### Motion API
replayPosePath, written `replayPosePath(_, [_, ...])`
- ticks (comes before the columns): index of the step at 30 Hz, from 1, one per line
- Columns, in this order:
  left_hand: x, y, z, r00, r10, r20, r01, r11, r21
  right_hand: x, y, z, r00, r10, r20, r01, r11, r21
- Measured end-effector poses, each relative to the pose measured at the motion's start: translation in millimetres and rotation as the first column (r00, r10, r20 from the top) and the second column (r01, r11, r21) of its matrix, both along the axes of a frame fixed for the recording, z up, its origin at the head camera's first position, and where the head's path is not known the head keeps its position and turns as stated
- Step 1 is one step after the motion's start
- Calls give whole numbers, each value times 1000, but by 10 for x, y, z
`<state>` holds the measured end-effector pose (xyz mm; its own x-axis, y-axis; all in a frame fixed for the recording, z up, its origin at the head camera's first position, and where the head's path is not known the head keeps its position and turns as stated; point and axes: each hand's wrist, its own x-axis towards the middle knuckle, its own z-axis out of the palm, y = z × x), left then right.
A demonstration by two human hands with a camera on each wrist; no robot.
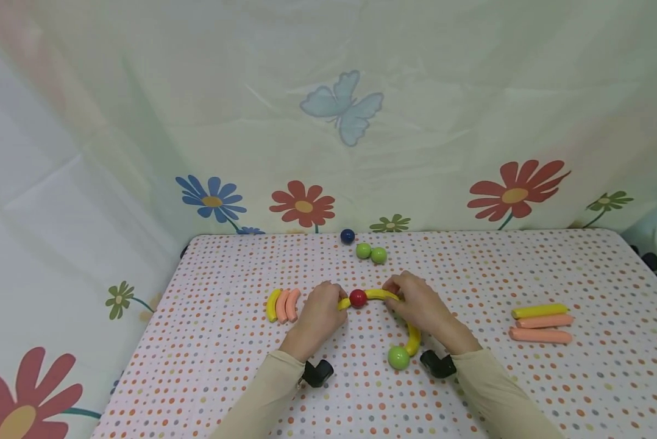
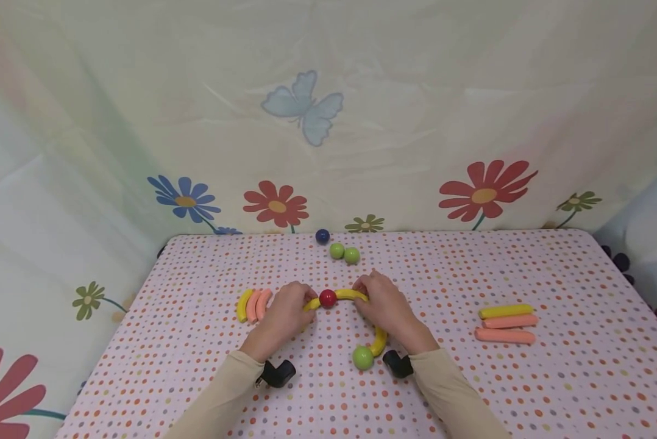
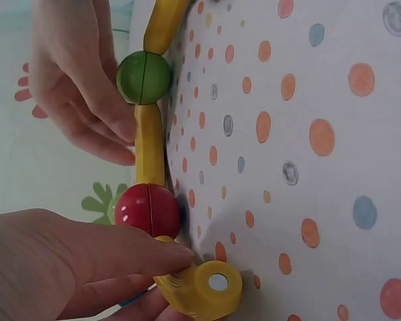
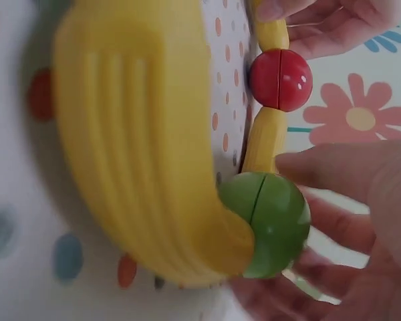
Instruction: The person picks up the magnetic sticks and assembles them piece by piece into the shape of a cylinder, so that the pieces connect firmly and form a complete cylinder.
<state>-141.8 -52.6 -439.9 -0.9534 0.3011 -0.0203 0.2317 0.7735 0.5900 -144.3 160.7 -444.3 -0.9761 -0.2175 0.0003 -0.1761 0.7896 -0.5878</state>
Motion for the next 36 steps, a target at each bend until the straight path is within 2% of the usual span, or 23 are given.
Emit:
replayPosePath(3, [-12,-1,1,1000,0,18,0,1000,9,85,43,63,991,88,-96,-89,996,-5])
replayPosePath(5, [-20,-6,3,999,4,41,-5,1000,11,152,94,135,976,187,-113,-189,982,-9])
replayPosePath(7, [-27,-17,5,998,7,66,-9,1000,21,222,158,212,949,306,-71,-307,952,-4])
replayPosePath(9, [-34,-29,5,996,10,90,-12,999,32,295,226,264,910,414,5,-414,910,20])
replayPosePath(12, [-47,-51,3,993,0,117,-8,998,69,402,311,257,855,513,73,-517,853,69])
replayPosePath(14, [-59,-65,1,992,-10,124,-1,996,88,454,340,210,837,544,66,-548,830,101])
replayPosePath(17, [-79,-83,-2,992,-21,128,7,994,109,491,345,135,823,568,8,-563,815,134])
replayPosePath(22, [-113,-95,-15,988,-23,151,5,993,116,508,228,67,800,592,-101,-576,804,145])
replayPosePath(25, [-136,-99,-14,984,-22,178,-1,992,128,523,89,40,807,578,-121,-565,815,125])
replayPosePath(30, [-175,-89,-4,977,-20,214,-9,991,132,520,-183,-1,847,517,-128,-506,856,104])
replayPosePath(36, [-208,-81,9,973,-2,229,-20,995,95,507,-465,-73,892,415,-180,-408,910,73])
